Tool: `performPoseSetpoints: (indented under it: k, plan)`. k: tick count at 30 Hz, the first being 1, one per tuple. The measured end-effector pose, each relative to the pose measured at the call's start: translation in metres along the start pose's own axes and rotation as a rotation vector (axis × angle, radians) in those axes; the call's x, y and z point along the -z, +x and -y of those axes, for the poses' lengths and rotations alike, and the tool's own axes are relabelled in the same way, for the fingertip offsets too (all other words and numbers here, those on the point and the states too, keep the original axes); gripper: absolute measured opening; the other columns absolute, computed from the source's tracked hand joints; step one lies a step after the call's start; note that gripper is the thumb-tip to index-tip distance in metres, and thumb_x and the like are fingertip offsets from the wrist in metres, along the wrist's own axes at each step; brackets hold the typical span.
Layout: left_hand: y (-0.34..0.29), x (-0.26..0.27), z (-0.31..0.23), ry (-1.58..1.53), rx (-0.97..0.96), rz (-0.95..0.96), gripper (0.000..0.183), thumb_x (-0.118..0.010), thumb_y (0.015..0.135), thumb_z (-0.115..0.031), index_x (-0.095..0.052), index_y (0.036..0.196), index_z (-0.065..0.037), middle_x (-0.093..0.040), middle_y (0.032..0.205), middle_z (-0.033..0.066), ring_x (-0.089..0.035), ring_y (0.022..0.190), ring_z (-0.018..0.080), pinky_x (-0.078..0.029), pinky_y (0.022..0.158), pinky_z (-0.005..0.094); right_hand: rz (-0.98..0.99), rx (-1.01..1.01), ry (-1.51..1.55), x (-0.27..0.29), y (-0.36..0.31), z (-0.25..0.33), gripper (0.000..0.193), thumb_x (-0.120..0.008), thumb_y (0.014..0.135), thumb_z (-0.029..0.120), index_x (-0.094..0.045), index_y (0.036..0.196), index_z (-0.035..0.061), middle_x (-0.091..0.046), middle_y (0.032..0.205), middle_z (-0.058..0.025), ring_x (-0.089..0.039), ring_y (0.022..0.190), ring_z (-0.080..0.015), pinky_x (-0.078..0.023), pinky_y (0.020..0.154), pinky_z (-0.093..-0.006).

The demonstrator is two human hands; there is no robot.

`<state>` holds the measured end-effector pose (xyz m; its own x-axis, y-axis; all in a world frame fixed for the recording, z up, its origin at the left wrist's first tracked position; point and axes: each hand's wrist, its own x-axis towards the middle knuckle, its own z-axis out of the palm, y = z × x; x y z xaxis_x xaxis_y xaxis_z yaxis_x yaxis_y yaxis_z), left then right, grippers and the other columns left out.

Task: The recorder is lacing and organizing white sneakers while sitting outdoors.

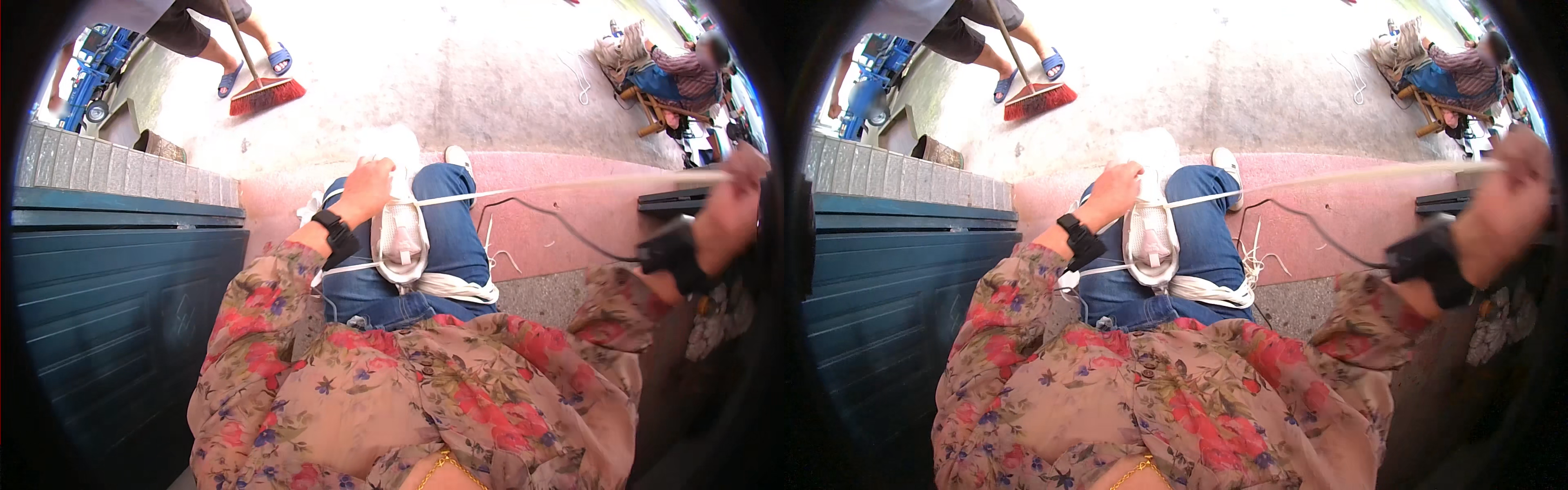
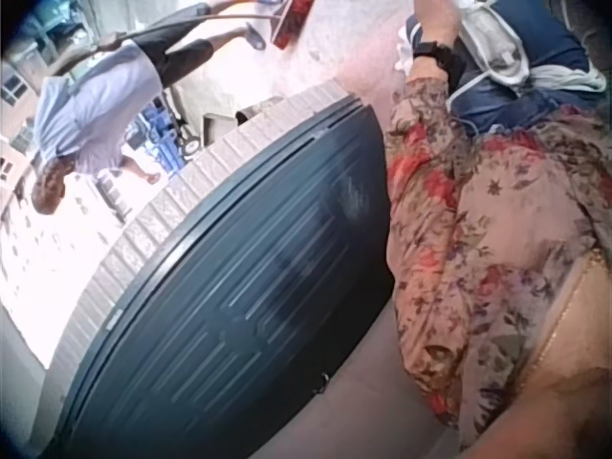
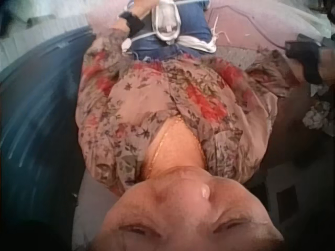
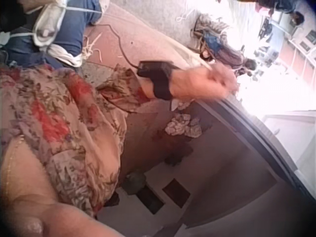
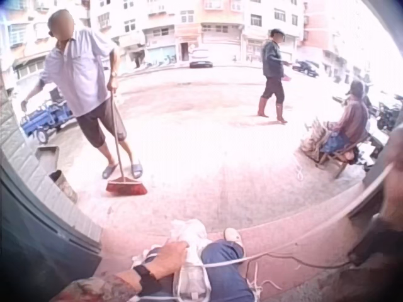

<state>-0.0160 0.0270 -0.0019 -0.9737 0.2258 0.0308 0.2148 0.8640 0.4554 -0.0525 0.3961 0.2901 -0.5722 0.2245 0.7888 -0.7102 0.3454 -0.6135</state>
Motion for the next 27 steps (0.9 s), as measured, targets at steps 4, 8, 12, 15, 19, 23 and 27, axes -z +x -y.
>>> performPoseSetpoints:
  k: [4,8,12,15,19,23,27]
  plan:
    - [-0.025,0.007,0.018,0.021,0.027,0.114,0.025,-0.052,0.076,-0.012,-0.055,0.100,-0.006,-0.059,0.088,0.0150,-0.052,0.088,0.0346,-0.044,0.074,0.0417,0.149,-0.804,0.444,-0.054,-0.106,-0.063,0.014,-0.047,0.089,0.020,-0.045,0.077,0.0150,-0.031,0.058,0.0064,-0.027,0.047,-0.0031,-0.022,0.040,-0.0175]
    - [-0.031,0.008,0.019,0.036,0.013,0.132,0.028,-0.053,0.077,-0.012,-0.053,0.104,-0.005,-0.058,0.090,0.0162,-0.051,0.087,0.0340,-0.044,0.074,0.0400,0.743,-1.181,0.220,-0.116,-0.216,-0.071,0.011,-0.057,0.083,0.020,-0.060,0.084,0.0096,-0.048,0.059,0.0063,-0.043,0.051,-0.0041,-0.035,0.044,-0.0189]
    - [-0.024,0.011,0.023,-0.503,0.249,0.170,0.025,-0.052,0.079,-0.013,-0.055,0.102,-0.004,-0.059,0.088,0.0172,-0.055,0.082,0.0313,-0.045,0.070,0.0345,1.061,-0.986,0.100,-0.158,-0.287,-0.050,0.022,-0.058,0.077,0.018,-0.063,0.085,-0.0012,-0.061,0.069,-0.0119,-0.057,0.062,-0.0147,-0.044,0.058,-0.0289]
    - [-0.029,0.014,0.025,-0.638,0.208,0.080,0.022,-0.051,0.080,-0.014,-0.057,0.097,-0.003,-0.060,0.081,0.0170,-0.058,0.075,0.0302,-0.045,0.065,0.0335,1.166,-0.968,0.021,-0.168,-0.308,-0.049,0.024,-0.053,0.078,0.021,-0.062,0.084,-0.0007,-0.059,0.070,-0.0196,-0.060,0.065,-0.0253,-0.045,0.060,-0.0343]
    - [-0.046,0.018,0.025,-0.230,-0.014,0.152,0.022,-0.049,0.082,-0.020,-0.060,0.089,-0.001,-0.060,0.077,0.0187,-0.058,0.074,0.0323,-0.046,0.066,0.0367,1.132,-0.871,-0.099,-0.180,-0.324,-0.054,0.024,-0.047,0.079,0.019,-0.060,0.084,-0.0005,-0.059,0.075,-0.0233,-0.058,0.073,-0.0376,-0.044,0.066,-0.0433]
    - [-0.054,0.016,0.023,-0.109,-0.020,0.135,0.023,-0.048,0.083,-0.024,-0.060,0.082,-0.004,-0.060,0.074,0.0177,-0.058,0.074,0.0334,-0.045,0.063,0.0422,1.098,-0.786,-0.162,-0.192,-0.334,-0.050,0.020,-0.046,0.079,0.015,-0.060,0.083,0.0006,-0.059,0.076,-0.0222,-0.058,0.074,-0.0385,-0.045,0.067,-0.0455]
    - [-0.056,0.009,0.018,0.139,-0.092,0.127,0.018,-0.047,0.082,-0.020,-0.056,0.073,-0.007,-0.058,0.066,0.0147,-0.058,0.066,0.0315,-0.044,0.059,0.0426,1.201,-0.439,-0.383,-0.201,-0.336,-0.044,0.011,-0.050,0.074,0.009,-0.058,0.076,0.0005,-0.059,0.069,-0.0195,-0.060,0.070,-0.0346,-0.048,0.059,-0.0406]
